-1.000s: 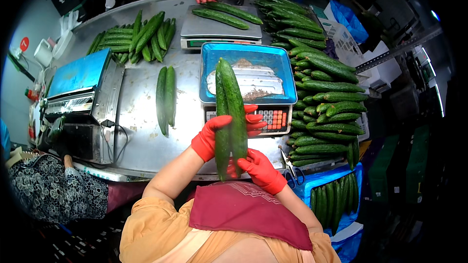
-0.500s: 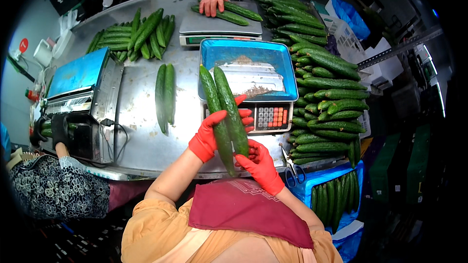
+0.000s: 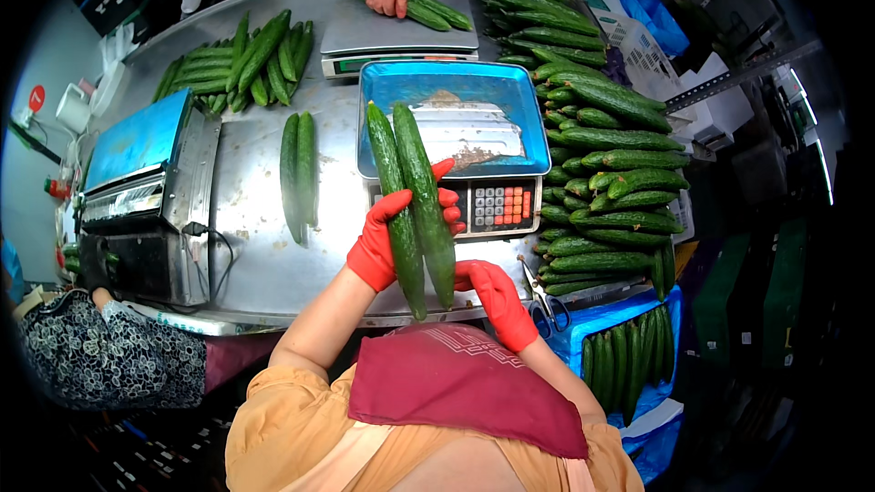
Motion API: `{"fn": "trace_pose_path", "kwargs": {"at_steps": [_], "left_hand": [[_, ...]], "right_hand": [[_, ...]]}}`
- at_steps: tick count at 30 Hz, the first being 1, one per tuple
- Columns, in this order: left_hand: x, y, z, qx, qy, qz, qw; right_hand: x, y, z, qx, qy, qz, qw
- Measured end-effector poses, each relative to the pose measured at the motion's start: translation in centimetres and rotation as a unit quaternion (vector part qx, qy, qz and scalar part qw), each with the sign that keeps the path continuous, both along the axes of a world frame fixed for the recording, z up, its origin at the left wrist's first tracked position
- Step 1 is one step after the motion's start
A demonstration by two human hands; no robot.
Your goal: The person picks up cucumbers from a tray, places them onto a digital scale to weigh them, and then moves them onto the workstation table.
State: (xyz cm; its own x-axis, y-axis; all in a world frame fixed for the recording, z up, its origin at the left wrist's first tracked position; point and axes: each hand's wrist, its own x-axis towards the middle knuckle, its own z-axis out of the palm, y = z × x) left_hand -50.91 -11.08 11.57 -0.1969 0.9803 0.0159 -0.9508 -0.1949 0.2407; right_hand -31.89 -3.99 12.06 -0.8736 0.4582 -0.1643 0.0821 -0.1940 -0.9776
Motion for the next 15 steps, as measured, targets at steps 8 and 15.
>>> {"fn": "trace_pose_path", "kwargs": {"at_steps": [8, 15], "left_hand": [[-0.5, 0.5, 0.7, -0.032, 0.114, 0.004, 0.993], [0.5, 1.3, 2.9, -0.076, 0.183, 0.038, 0.979]], "right_hand": [[0.8, 0.6, -2.1, -0.018, -0.22, 0.202, 0.954], [0.1, 2.1, -1.5, 0.039, 0.005, 0.05, 0.998]]}}
